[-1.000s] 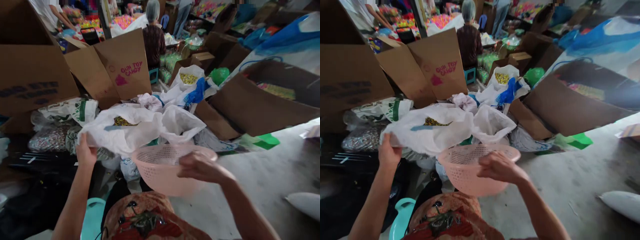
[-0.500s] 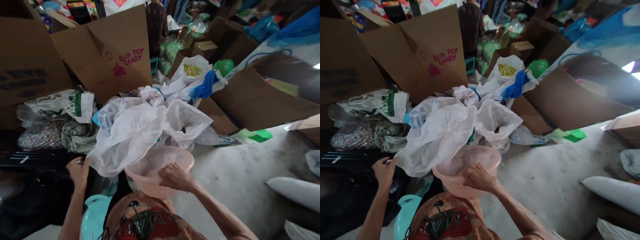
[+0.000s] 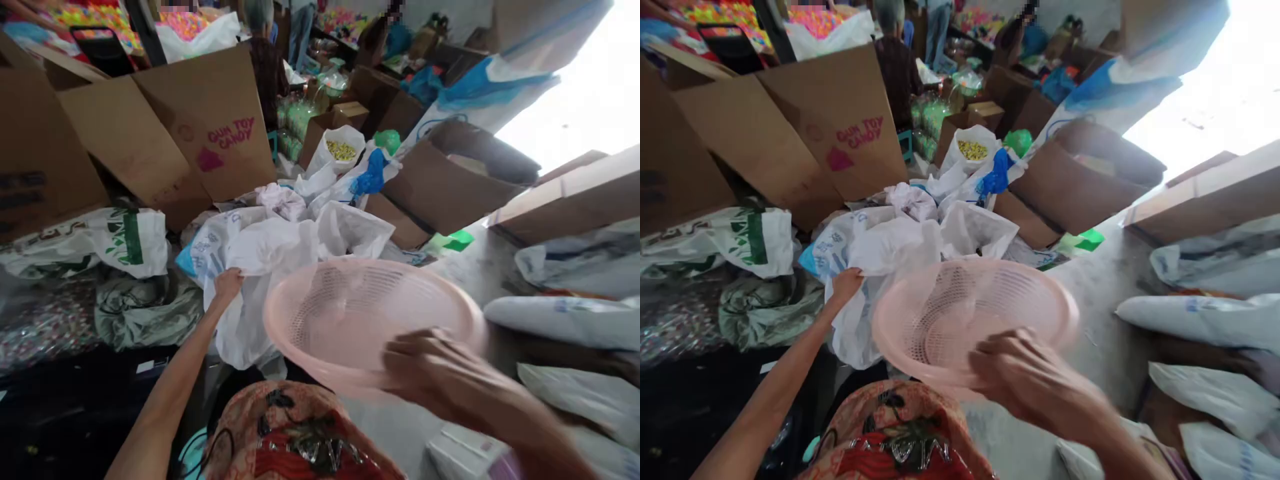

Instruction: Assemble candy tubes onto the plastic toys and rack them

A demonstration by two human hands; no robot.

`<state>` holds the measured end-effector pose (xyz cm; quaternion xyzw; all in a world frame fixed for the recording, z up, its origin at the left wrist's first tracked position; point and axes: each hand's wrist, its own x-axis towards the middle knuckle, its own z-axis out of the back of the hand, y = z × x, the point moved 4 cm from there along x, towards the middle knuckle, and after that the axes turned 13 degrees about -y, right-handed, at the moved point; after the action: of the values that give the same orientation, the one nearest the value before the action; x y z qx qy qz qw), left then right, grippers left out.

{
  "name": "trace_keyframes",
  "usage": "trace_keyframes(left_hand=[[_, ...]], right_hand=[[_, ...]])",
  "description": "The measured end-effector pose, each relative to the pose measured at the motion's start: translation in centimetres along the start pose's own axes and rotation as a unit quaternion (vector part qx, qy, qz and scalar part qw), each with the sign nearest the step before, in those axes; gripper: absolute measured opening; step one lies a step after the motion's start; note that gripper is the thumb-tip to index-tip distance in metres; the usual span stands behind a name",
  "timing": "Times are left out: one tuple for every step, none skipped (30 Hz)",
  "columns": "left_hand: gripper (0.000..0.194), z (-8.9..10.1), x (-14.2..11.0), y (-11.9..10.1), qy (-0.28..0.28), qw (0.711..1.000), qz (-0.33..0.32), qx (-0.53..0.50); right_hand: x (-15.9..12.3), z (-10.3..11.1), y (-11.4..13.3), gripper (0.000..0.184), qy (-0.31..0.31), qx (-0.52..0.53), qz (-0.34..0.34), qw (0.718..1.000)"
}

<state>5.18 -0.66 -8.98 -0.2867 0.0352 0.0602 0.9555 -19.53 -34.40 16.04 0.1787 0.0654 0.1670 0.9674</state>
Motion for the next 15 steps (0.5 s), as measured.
trace_keyframes(left_hand=[[0.027,0.7,1.2,0.1,0.000,1.000,0.008,-0.011],[0.032,1.5,2.1,0.2,-0.009,1.000,0.012,-0.022],[0.040,2.4,2.5,0.4,-0.019,0.999,0.017,-0.032],[0.046,3.4,2.7,0.6,-0.032,0.998,0.024,-0.047],[0.049,4.4,2.5,0.8,-0.048,0.996,0.029,-0.072],[0.049,5.2,2.0,1.1,-0.062,0.992,0.034,-0.108],[0.046,5.8,1.3,1.5,-0.069,0.985,0.036,-0.151],[0.041,6.2,0.4,1.8,-0.072,0.978,0.038,-0.193],[0.037,6.2,-0.6,2.1,-0.076,0.971,0.044,-0.224],[0.034,5.9,-1.6,2.5,-0.083,0.967,0.055,-0.235],[0.034,5.5,-2.6,2.7,-0.096,0.967,0.073,-0.224],[0.035,4.9,-3.6,2.8,-0.115,0.968,0.096,-0.202],[0.038,4.3,-4.7,2.8,-0.139,0.967,0.118,-0.177],[0.041,3.8,-5.9,2.5,-0.164,0.965,0.135,-0.156],[0.046,3.3,-7.1,1.9,-0.186,0.961,0.145,-0.145]], right_hand=[[2.4,-2.6,1.6,0.034,0.047,0.008,0.019,0.999],[5.3,-5.3,2.6,0.033,0.074,-0.001,0.010,0.997],[8.4,-8.3,3.4,0.032,0.097,-0.009,0.002,0.995],[11.3,-11.3,3.9,0.032,0.125,-0.014,-0.004,0.992],[14.1,-14.2,4.1,0.034,0.150,-0.019,-0.005,0.989],[16.4,-17.0,4.0,0.035,0.171,-0.028,-0.005,0.985],[18.2,-19.5,3.7,0.033,0.200,-0.040,0.001,0.979],[19.4,-21.6,3.5,0.033,0.218,-0.038,0.011,0.975],[20.0,-23.3,3.2,0.033,0.232,-0.037,0.020,0.972],[20.0,-24.6,3.1,0.034,0.244,-0.035,0.030,0.969],[19.5,-25.4,3.0,0.035,0.252,-0.033,0.039,0.966],[18.6,-25.8,3.1,0.035,0.256,-0.034,0.049,0.965],[17.6,-25.7,3.4,0.035,0.258,-0.037,0.061,0.964],[16.6,-25.3,3.8,0.033,0.257,-0.040,0.077,0.962],[15.8,-24.5,4.2,0.030,0.251,-0.046,0.096,0.962]])
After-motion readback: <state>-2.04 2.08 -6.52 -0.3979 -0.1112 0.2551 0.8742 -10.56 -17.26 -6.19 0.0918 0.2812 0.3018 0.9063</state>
